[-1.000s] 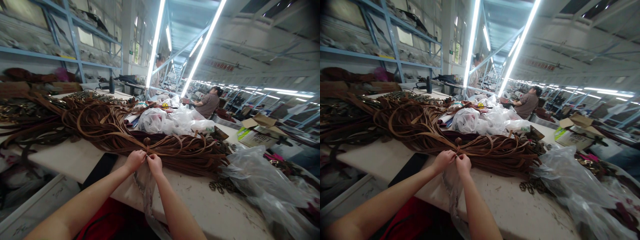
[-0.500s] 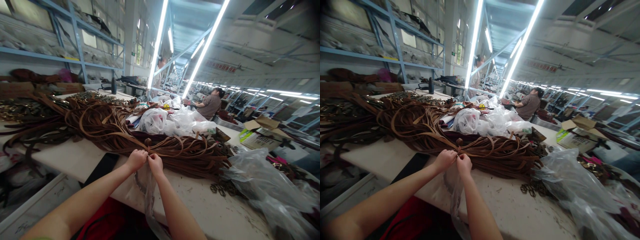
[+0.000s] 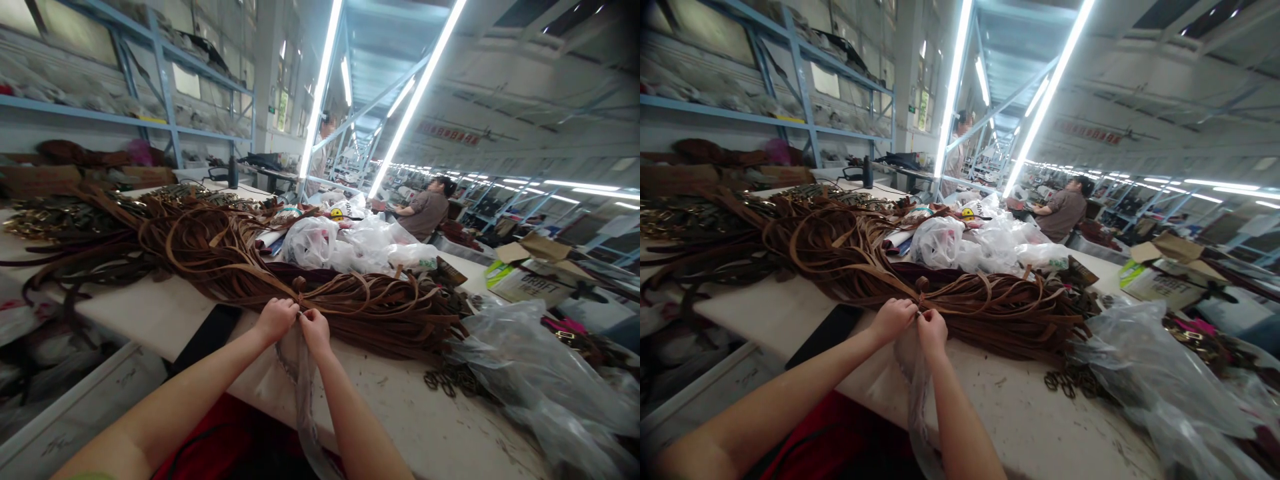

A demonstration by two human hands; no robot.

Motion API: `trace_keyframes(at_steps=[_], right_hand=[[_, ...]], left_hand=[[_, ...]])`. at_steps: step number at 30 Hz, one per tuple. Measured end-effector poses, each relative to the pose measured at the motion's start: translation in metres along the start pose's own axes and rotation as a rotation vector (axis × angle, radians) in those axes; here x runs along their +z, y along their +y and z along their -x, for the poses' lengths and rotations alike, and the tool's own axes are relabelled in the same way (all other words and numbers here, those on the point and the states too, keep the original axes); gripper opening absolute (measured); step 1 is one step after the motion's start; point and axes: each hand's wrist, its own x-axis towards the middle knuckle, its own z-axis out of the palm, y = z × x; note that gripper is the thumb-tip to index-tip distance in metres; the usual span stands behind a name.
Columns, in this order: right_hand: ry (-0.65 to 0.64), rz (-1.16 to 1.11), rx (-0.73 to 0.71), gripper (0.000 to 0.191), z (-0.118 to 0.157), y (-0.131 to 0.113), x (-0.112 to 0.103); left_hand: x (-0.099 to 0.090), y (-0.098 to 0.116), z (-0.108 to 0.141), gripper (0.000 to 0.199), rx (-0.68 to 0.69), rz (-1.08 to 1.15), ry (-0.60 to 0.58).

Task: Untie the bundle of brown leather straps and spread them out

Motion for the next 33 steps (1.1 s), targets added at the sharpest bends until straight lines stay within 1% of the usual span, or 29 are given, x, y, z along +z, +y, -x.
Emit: trace_keyframes(at_steps=[4, 9, 11, 13, 16, 18, 19, 22, 25, 27, 29, 31, 33], right_hand=[[0.004, -0.009, -0.001, 0.012, 0.000, 0.002, -0.002], [-0.016, -0.039, -0.039, 0.017, 0.001, 0.006, -0.001], [-0.013, -0.048, -0.045, 0.016, 0.001, 0.007, -0.002], [-0.010, -0.056, -0.043, 0.014, 0.000, 0.007, -0.003], [-0.010, -0.062, -0.038, 0.013, -0.002, 0.008, -0.004], [-0.016, -0.068, -0.039, 0.014, -0.002, 0.009, -0.004], [-0.021, -0.071, -0.042, 0.014, -0.001, 0.009, -0.004], [-0.038, -0.075, -0.060, 0.015, 0.000, 0.009, -0.005], [-0.041, -0.068, -0.066, 0.013, 0.000, 0.008, -0.007], [-0.042, -0.060, -0.061, 0.012, -0.001, 0.008, -0.009], [-0.047, -0.053, -0.055, 0.011, -0.002, 0.008, -0.009], [-0.053, -0.050, -0.048, 0.012, -0.004, 0.009, -0.009], [-0.063, -0.049, -0.043, 0.013, -0.005, 0.010, -0.009]], left_hand=[[0.004, 0.001, 0.006, 0.014, -0.109, 0.009, 0.025], [0.006, 0.006, 0.004, 0.009, -0.033, 0.033, 0.017], [0.005, 0.004, 0.002, 0.009, -0.034, 0.051, 0.021], [0.004, 0.001, 0.002, 0.012, -0.081, 0.075, 0.036], [0.004, -0.001, 0.007, 0.017, -0.195, 0.107, 0.063], [0.006, 0.001, 0.010, 0.019, -0.231, 0.114, 0.061], [0.006, 0.002, 0.011, 0.019, -0.215, 0.114, 0.049], [0.003, 0.004, 0.010, 0.015, -0.098, 0.121, -0.005], [-0.004, -0.001, 0.011, 0.013, -0.019, 0.140, -0.041], [-0.009, -0.007, 0.016, 0.014, 0.025, 0.242, -0.064], [-0.014, -0.011, 0.021, 0.015, 0.031, 0.450, -0.092], [-0.018, -0.010, 0.025, 0.015, -0.032, 0.676, -0.106], [-0.021, -0.005, 0.026, 0.014, -0.098, 0.810, -0.132]])
